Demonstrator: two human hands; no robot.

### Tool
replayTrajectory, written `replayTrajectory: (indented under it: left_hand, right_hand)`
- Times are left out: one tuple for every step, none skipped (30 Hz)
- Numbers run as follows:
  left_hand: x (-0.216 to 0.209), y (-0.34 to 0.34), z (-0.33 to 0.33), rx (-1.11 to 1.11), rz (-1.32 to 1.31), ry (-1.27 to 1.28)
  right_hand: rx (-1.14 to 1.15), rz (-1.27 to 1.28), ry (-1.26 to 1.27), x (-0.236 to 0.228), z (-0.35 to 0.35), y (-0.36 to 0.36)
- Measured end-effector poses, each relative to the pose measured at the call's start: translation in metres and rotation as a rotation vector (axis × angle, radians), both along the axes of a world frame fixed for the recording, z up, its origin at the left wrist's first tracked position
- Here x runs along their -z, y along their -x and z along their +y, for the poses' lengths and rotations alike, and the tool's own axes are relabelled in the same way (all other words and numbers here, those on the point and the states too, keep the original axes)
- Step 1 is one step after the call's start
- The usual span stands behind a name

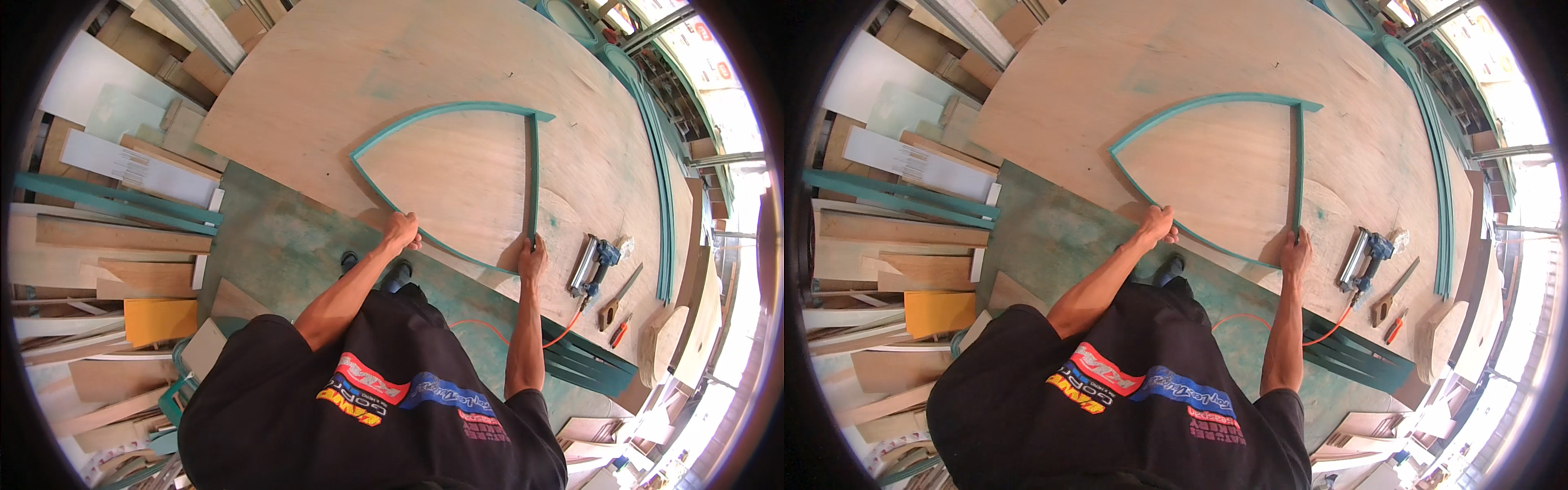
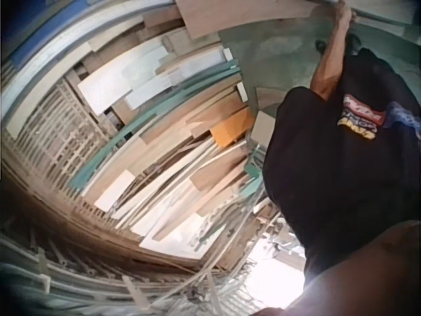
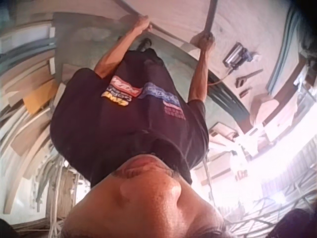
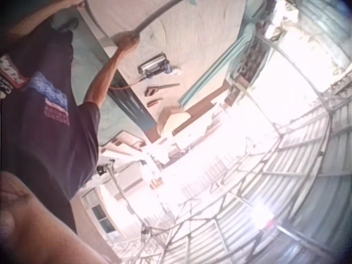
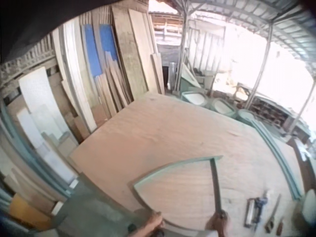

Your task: The person attaches green flexible strips to a curved wooden frame and secures them using a nail gun on a large plywood surface.

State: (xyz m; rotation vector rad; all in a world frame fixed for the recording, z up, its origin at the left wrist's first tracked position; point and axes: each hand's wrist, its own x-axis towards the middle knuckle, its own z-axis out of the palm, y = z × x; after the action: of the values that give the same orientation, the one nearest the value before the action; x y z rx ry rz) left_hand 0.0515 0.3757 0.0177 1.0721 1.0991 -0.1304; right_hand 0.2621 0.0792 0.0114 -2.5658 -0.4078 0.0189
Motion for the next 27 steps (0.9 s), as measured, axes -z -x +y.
replayTrajectory:
  left_hand:
    - [0.003,-0.001,-0.002,-0.019,-0.018,0.013]
    - [0.007,-0.002,-0.004,-0.039,-0.035,0.026]
    - [0.008,0.002,-0.003,-0.067,-0.047,0.033]
    - [0.009,0.003,-0.006,-0.086,-0.054,0.018]
    - [0.010,0.002,-0.011,-0.107,-0.061,0.003]
    - [0.011,-0.001,-0.016,-0.130,-0.076,-0.009]
    - [0.011,0.001,-0.018,-0.124,-0.074,-0.011]
    - [0.012,0.004,-0.019,-0.119,-0.073,-0.013]
    - [0.013,0.003,-0.017,-0.115,-0.076,-0.019]
    - [0.018,0.002,-0.013,-0.076,-0.088,-0.026]
    - [0.023,0.002,-0.009,-0.038,-0.098,-0.032]
    - [0.028,0.006,-0.008,0.007,-0.102,-0.032]
    - [0.025,0.007,-0.005,0.044,-0.148,0.003]
    - [0.022,0.008,-0.002,0.080,-0.195,0.037]
    - [0.021,0.011,0.000,0.106,-0.241,0.071]
    - [0.021,0.015,0.001,0.108,-0.233,0.058]
    - [0.022,0.018,0.002,0.110,-0.225,0.046]
    - [0.020,0.021,0.003,0.114,-0.222,0.035]
    - [0.017,0.025,0.003,0.136,-0.248,0.003]
    - [0.013,0.031,0.000,0.155,-0.274,-0.030]
    - [0.010,0.038,-0.002,0.176,-0.297,-0.067]
    - [0.018,0.051,-0.003,0.182,-0.298,-0.028]
    - [0.026,0.067,-0.004,0.180,-0.283,-0.042]
    - [0.030,0.086,-0.005,0.191,-0.265,-0.055]
    - [0.034,0.108,-0.005,0.200,-0.245,-0.065]
    - [0.043,0.139,-0.002,0.249,-0.176,-0.131]
    - [0.054,0.171,0.005,0.294,-0.106,-0.203]
  right_hand:
    - [-0.001,-0.022,-0.009,0.003,0.000,-0.001]
    - [-0.003,-0.043,-0.019,0.006,-0.001,-0.003]
    - [-0.014,-0.059,-0.034,0.010,0.002,-0.002]
    - [-0.010,-0.041,-0.036,0.012,0.002,-0.001]
    - [-0.007,-0.023,-0.037,0.012,0.002,-0.002]
    - [-0.007,-0.014,-0.036,0.011,0.001,-0.007]
    - [-0.004,-0.009,-0.030,0.012,0.000,-0.007]
    - [-0.002,-0.004,-0.025,0.014,-0.001,-0.004]
    - [-0.002,-0.005,-0.024,0.014,0.000,-0.004]
    - [-0.016,-0.027,-0.040,0.014,0.003,-0.006]
    - [-0.031,-0.048,-0.056,0.013,0.006,-0.006]
    - [-0.040,-0.063,-0.064,0.014,0.005,-0.003]
    - [-0.028,-0.079,-0.055,0.020,-0.005,-0.007]
    - [-0.016,-0.095,-0.046,0.026,-0.012,-0.012]
    - [-0.016,-0.109,-0.036,0.030,-0.015,-0.015]
    - [0.028,-0.042,0.024,0.019,-0.004,-0.012]
    - [0.071,0.023,0.087,0.006,0.005,-0.007]
    - [0.116,0.082,0.153,-0.008,0.017,0.001]
    - [0.147,-0.013,0.199,-0.010,0.020,0.006]
    - [0.175,-0.110,0.243,-0.012,0.023,0.009]
    - [0.205,-0.205,0.282,-0.014,0.030,0.013]
    - [0.149,-0.248,0.194,-0.018,0.044,0.022]
    - [0.092,-0.290,0.104,-0.023,0.056,0.030]
    - [0.047,-0.326,0.015,-0.027,0.068,0.042]
    - [-0.127,-0.459,-0.098,-0.025,0.079,0.055]
    - [-0.177,-0.272,-0.186,-0.037,0.099,0.081]
    - [-0.231,-0.085,-0.278,-0.049,0.122,0.111]
